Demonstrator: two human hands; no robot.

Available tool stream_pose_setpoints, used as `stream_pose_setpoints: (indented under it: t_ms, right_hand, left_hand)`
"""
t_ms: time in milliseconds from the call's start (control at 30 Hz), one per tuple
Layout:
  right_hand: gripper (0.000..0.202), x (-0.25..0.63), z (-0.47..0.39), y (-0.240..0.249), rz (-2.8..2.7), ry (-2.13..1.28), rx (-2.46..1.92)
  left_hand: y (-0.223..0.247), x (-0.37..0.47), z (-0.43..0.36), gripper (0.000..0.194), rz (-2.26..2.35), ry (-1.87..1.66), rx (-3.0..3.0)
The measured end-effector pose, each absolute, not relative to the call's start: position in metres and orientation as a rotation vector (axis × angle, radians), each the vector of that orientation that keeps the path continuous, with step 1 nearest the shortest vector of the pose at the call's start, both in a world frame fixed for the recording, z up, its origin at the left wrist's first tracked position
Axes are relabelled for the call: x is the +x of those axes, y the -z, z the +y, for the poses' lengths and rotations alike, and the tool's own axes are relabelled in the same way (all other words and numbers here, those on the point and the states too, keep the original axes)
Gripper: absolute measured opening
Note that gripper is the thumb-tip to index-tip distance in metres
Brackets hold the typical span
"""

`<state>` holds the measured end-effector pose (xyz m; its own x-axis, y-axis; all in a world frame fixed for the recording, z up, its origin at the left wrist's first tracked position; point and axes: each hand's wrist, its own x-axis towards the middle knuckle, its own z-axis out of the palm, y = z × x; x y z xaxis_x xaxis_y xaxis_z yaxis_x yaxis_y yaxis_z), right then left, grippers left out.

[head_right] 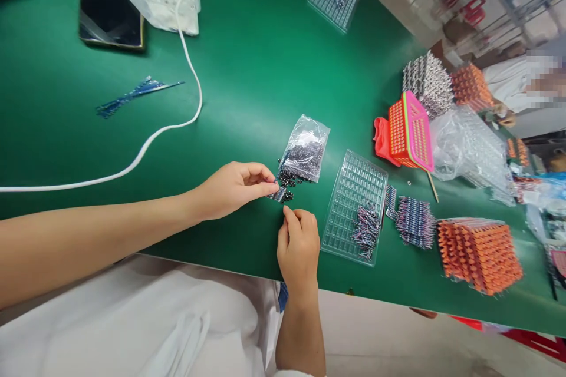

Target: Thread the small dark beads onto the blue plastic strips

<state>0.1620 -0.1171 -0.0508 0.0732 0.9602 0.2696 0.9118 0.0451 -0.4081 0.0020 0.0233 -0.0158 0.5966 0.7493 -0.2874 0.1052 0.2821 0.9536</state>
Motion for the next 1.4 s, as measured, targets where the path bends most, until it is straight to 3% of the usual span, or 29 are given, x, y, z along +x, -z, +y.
stream_pose_setpoints:
  t_ms: [667,1400]
  right_hand:
    - [0.045,0.1645,-0.1135,0.0520,-1.929,-0.126,-1.900]
    - [0.033,0.1633,-0.1153,0.0485,-1.671,-0.203,-1.858]
  left_hand:
    - [0.0164,0.0026,0.0237,0.019,0.844,-0.505,1.231]
    - [0.0164,0.0028,0.0240,0.016,0.824,-0.496,1.213]
